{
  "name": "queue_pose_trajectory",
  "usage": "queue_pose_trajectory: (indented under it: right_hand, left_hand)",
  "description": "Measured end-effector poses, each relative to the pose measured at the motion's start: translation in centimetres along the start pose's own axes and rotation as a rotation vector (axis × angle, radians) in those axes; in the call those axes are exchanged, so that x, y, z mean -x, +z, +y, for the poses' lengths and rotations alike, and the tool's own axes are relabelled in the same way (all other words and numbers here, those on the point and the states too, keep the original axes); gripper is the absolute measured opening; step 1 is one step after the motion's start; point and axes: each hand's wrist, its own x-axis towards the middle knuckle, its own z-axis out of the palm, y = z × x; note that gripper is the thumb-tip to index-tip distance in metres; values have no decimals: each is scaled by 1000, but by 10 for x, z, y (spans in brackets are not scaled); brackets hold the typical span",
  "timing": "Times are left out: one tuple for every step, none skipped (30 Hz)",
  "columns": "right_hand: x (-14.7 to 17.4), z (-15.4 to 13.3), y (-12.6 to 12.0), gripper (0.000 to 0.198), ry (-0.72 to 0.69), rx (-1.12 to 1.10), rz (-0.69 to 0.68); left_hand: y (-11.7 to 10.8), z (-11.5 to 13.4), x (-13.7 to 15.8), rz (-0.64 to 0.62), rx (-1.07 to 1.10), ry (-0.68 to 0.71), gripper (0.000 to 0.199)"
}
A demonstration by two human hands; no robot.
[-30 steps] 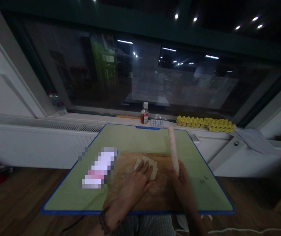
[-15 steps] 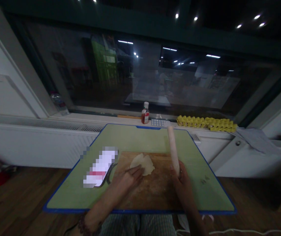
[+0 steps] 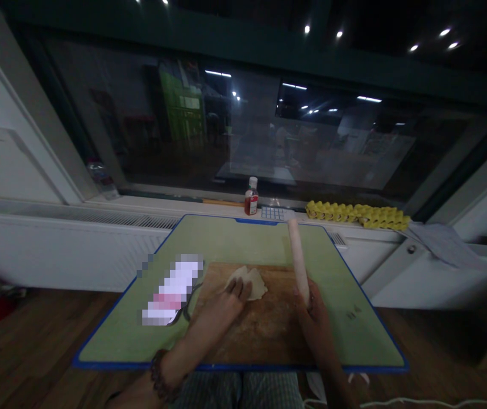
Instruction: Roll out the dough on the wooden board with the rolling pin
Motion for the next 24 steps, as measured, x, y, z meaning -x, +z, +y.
queue_pose_trajectory:
  right_hand:
    - [0,0,0,56,0,-2,2]
    - [0,1,0,57,-2,-4,10]
    - [0,1,1,58,-5,-4,22]
    - [1,1,1,58,-7,-4,27]
    - [1,1,1,58,-8,-3,28]
    - [1,2,1,58,-6,-1,26]
    - [1,2,0,57,0,0,20]
    - [1,2,0,57,8,0,14]
    - [1,2,0,56,13,-2,11]
    - [0,2,0,55,12,-3,13]
    - [0,2,0,55,5,-4,16]
    - [0,2,1,54,-5,-4,15]
    - [0,2,1,54,-17,-2,15]
    - [0,2,1,55,-29,0,14]
    - [0,2,1,55,-40,2,11]
    - [0,1,1,56,-46,2,10]
    - [0,1,1,57,-47,1,6]
    - [0,0,1,57,-46,-2,4]
    - [1,0,1,56,-42,-5,-2]
    - [1,-1,1,56,-35,-9,-9]
    - [1,-1,0,55,-28,-12,-16]
    - [1,-1,0,54,-21,-15,-18]
    - [2,-2,0,54,-13,-17,-16]
    - [2,-2,-1,54,-4,-18,-13]
  left_hand:
    - [-3,0,0,-27,-16,-11,60]
    - [-7,2,-1,-50,-28,-26,61]
    - [-11,3,-1,-63,-37,-40,59]
    - [-16,6,-3,-64,-48,-50,57]
    - [-21,8,-4,-59,-58,-59,55]
    - [-25,10,-6,-54,-66,-60,53]
    - [-30,12,-7,-51,-71,-60,50]
    - [-34,14,-8,-45,-71,-60,47]
    - [-38,15,-9,-32,-61,-62,44]
    - [-41,15,-9,-8,-40,-58,40]
    - [-42,15,-8,30,-12,-45,38]
    - [-43,14,-7,78,19,-24,36]
    - [-42,12,-6,131,51,5,34]
    - [-41,10,-4,186,82,49,34]
    - [-40,7,-2,232,112,108,33]
    - [-39,3,-1,271,143,177,33]
    - [-38,-1,1,303,175,250,32]
    - [-37,-5,2,323,207,317,31]
    - [-38,-9,2,327,241,370,30]
    - [-39,-13,3,313,273,404,29]
    - [-40,-17,3,283,299,422,29]
    - [-41,-20,2,239,317,427,29]
    - [-41,-22,1,186,328,427,31]
    - [-40,-24,0,132,337,428,33]
